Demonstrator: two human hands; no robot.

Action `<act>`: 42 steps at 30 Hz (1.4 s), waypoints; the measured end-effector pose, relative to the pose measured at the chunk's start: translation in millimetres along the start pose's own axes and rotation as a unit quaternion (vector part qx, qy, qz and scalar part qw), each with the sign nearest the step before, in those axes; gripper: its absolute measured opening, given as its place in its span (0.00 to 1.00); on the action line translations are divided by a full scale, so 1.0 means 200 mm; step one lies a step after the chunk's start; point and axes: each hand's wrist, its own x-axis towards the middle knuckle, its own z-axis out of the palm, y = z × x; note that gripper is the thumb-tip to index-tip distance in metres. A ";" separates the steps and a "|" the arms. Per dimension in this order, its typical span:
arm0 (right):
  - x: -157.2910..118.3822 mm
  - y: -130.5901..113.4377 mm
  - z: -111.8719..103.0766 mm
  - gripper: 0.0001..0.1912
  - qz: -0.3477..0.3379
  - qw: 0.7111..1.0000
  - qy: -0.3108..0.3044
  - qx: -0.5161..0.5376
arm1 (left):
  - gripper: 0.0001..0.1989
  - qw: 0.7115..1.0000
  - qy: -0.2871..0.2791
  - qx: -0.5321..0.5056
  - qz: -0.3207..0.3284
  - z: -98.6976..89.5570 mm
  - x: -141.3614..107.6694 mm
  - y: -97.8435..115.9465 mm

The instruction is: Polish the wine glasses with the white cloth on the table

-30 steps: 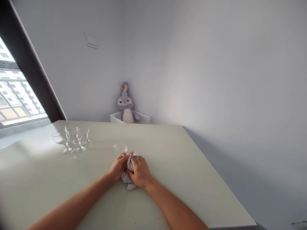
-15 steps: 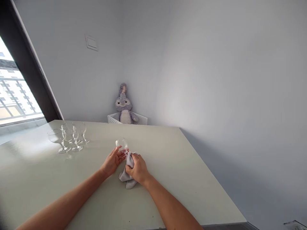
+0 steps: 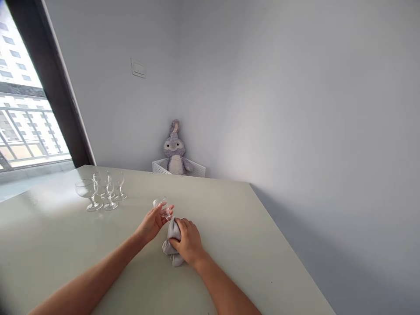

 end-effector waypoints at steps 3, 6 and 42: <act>0.00 0.03 0.02 0.21 0.021 0.998 0.021 0.054 | 0.12 1.000 -0.009 -0.007 0.004 0.00 0.00 0.02; 0.00 0.07 0.03 0.10 0.069 0.991 0.040 0.104 | 0.12 0.999 -0.004 -0.029 0.018 -0.02 0.02 0.05; 0.34 0.72 -0.42 0.12 0.374 0.901 0.172 -0.135 | 0.20 0.888 0.161 0.397 0.167 -0.05 0.02 -0.05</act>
